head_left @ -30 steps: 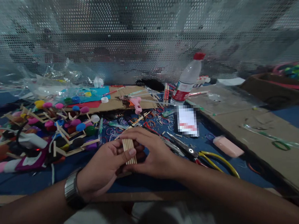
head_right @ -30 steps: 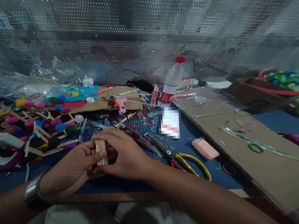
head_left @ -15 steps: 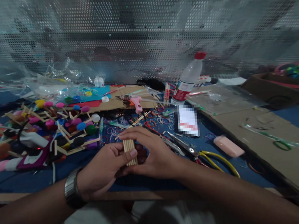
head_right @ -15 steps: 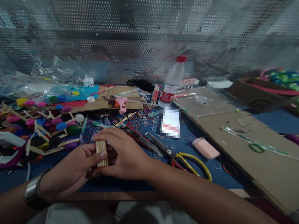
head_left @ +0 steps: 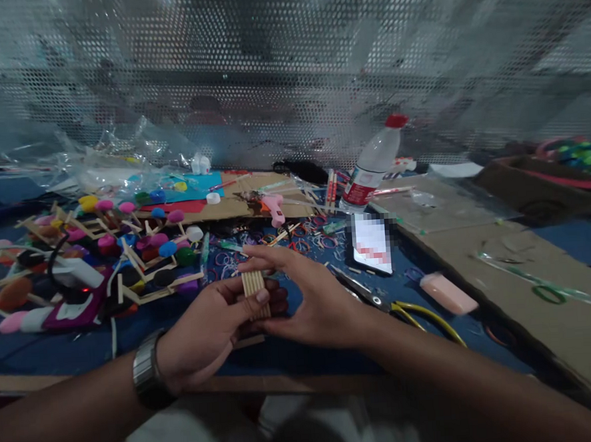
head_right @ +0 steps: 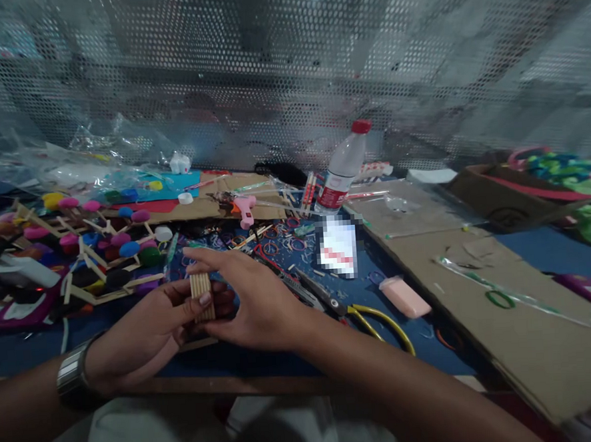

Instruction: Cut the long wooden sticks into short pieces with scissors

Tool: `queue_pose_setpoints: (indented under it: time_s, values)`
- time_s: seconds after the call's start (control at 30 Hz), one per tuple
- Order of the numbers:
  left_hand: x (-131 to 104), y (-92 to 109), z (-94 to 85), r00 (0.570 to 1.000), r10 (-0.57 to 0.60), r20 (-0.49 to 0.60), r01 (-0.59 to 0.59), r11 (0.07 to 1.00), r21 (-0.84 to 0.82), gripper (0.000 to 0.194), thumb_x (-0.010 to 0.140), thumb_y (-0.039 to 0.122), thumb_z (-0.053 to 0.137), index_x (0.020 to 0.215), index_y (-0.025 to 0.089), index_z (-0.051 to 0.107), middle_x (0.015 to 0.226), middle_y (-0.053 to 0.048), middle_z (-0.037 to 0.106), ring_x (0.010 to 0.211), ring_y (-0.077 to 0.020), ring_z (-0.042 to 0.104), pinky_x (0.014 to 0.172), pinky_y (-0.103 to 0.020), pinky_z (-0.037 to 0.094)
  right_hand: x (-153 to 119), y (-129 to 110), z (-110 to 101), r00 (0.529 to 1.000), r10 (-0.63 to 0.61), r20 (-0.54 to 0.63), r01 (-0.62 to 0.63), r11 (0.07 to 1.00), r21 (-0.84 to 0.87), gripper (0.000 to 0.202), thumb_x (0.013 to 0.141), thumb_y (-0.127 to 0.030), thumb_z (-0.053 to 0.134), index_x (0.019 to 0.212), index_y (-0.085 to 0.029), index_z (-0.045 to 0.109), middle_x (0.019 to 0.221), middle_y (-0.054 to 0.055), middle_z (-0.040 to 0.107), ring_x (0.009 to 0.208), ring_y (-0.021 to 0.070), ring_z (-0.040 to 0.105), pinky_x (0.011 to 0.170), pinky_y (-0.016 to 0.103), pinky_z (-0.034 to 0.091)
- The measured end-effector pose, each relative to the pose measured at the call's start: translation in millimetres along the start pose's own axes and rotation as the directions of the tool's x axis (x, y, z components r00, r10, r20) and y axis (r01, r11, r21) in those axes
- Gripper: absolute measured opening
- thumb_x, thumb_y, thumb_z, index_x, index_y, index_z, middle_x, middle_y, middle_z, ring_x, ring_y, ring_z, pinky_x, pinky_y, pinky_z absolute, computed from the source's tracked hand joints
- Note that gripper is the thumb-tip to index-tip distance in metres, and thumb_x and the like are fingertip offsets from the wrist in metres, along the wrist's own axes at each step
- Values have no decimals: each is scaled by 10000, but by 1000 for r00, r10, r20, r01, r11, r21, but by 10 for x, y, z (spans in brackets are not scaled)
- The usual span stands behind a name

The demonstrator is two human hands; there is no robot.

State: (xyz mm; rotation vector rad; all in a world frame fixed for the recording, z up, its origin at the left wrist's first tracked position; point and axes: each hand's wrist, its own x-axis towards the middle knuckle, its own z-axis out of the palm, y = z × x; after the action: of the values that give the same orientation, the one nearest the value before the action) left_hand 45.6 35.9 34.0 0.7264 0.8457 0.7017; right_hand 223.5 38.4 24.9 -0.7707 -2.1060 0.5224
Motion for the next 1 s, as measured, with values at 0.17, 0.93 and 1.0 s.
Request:
queue_pose_setpoints:
  time_s: [0.17, 0.93, 1.0]
  values:
    - [-24, 11, -25, 998, 27, 48, -29, 999, 31, 417, 595, 377, 922, 907, 156, 754, 902, -61, 764, 878, -186, 702, 774, -261, 549, 15, -60, 3, 1000, 3, 18, -2, 999, -46, 843, 692, -89, 749, 1431, -279, 392, 1304, 57, 653, 1187, 222, 615, 1018, 392, 479]
    - [-627, 137, -726, 774, 542, 326, -409, 35, 912, 150, 920, 297, 582, 1053, 285, 651, 1104, -15, 691, 1084, -216, 616, 1001, -324, 425, 120, 65, 403, 968, 155, 196, -152, 988, -31, 413, 658, -285, 892, 955, -224, 612, 1102, 65, 720, 1092, 255, 581, 978, 435, 438]
    - [-636, 120, -765, 743, 554, 376, -424, -46, 905, 127, 920, 272, 583, 1028, 278, 649, 1066, -8, 697, 1053, -203, 626, 1004, -323, 418, 119, 80, 456, 963, 181, 198, -174, 983, -53, 423, 654, -286, 896, 966, -223, 618, 1121, 65, 719, 1129, 274, 553, 995, 467, 408]
